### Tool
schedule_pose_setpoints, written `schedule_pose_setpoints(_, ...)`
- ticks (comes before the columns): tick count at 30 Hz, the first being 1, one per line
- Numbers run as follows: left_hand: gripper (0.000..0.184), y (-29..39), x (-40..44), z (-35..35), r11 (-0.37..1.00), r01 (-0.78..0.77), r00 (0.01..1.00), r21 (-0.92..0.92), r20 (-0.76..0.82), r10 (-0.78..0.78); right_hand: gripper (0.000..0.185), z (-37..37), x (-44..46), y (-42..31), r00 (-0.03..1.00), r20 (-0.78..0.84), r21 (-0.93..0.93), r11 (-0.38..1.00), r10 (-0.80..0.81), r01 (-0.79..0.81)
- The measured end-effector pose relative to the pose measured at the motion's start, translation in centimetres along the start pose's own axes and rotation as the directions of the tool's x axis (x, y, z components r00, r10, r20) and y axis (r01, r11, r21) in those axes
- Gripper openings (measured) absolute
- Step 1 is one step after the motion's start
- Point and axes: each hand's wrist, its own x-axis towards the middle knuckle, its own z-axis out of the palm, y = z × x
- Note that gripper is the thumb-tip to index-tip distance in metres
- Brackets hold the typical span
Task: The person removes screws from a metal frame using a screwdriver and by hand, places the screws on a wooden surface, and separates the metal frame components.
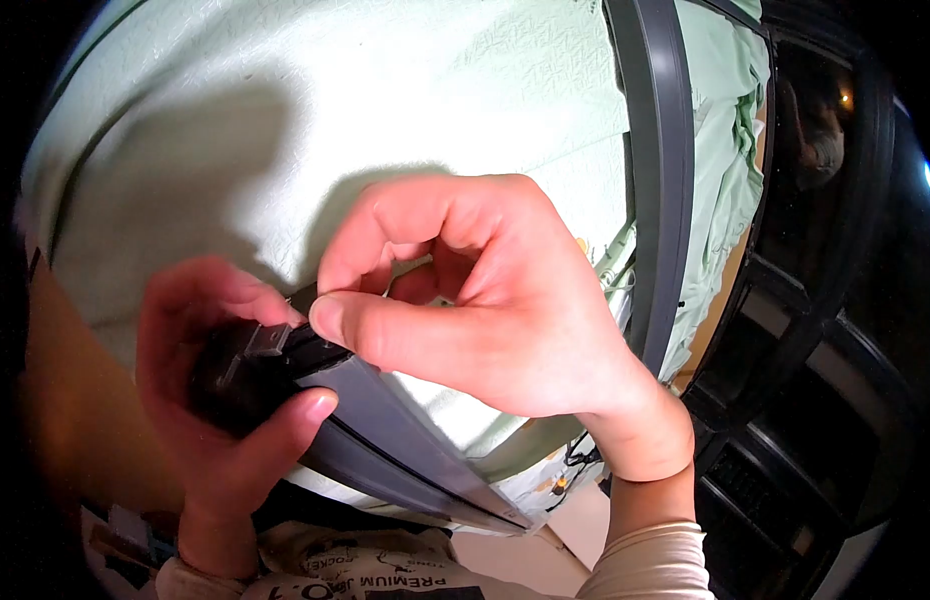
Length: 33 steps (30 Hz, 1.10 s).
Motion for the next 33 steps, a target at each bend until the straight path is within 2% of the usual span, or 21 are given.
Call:
schedule_pose_setpoints(6,0.060,0.2,0.4,0.7,1.000,0.013,0.999,-0.005,-0.047,-0.014,0.006,-0.9,0.6,0.3,0.996,0.057,0.078,0.995,0.061,-0.066)
schedule_pose_setpoints(7,0.058,0.3,0.5,0.5,1.000,0.019,1.000,-0.006,-0.012,-0.019,0.006,-0.8,0.7,0.1,0.996,0.063,0.078,0.995,0.061,-0.066)
schedule_pose_setpoints(10,0.054,0.3,0.6,0.1,1.000,-0.001,0.999,0.005,0.036,0.001,0.005,-0.6,0.6,-0.1,0.997,0.036,0.027,0.998,0.061,-0.062)
schedule_pose_setpoints(15,0.052,-0.1,0.8,0.2,0.999,-0.044,0.998,-0.016,0.048,0.045,0.005,-0.6,0.5,0.5,0.998,0.049,-0.029,0.999,-0.045,0.046)
schedule_pose_setpoints(19,0.052,0.4,0.8,0.4,1.000,-0.013,0.999,0.015,0.033,0.012,0.005,-0.6,0.3,0.2,0.999,0.027,-0.019,1.000,0.017,-0.017)
schedule_pose_setpoints(22,0.052,0.2,0.7,0.2,0.999,-0.020,0.999,0.036,0.039,0.019,0.005,-0.1,0.0,0.7,0.998,-0.034,0.030,0.998,-0.052,0.053)
schedule_pose_setpoints(27,0.052,-0.3,0.4,0.0,0.997,-0.068,0.996,0.027,0.051,0.067,0.006,0.6,-0.5,0.6,0.994,-0.076,-0.039,0.996,-0.081,0.078)
schedule_pose_setpoints(31,0.050,0.4,0.3,0.0,1.000,0.000,1.000,0.002,0.027,0.000,0.006,-0.9,-0.1,1.0,0.991,-0.022,-0.083,0.988,-0.134,0.131)
schedule_pose_setpoints(33,0.050,0.6,0.2,0.0,0.999,0.035,0.999,0.011,0.031,-0.035,0.009,-2.7,0.2,0.8,0.954,-0.169,-0.010,0.969,-0.247,0.249)
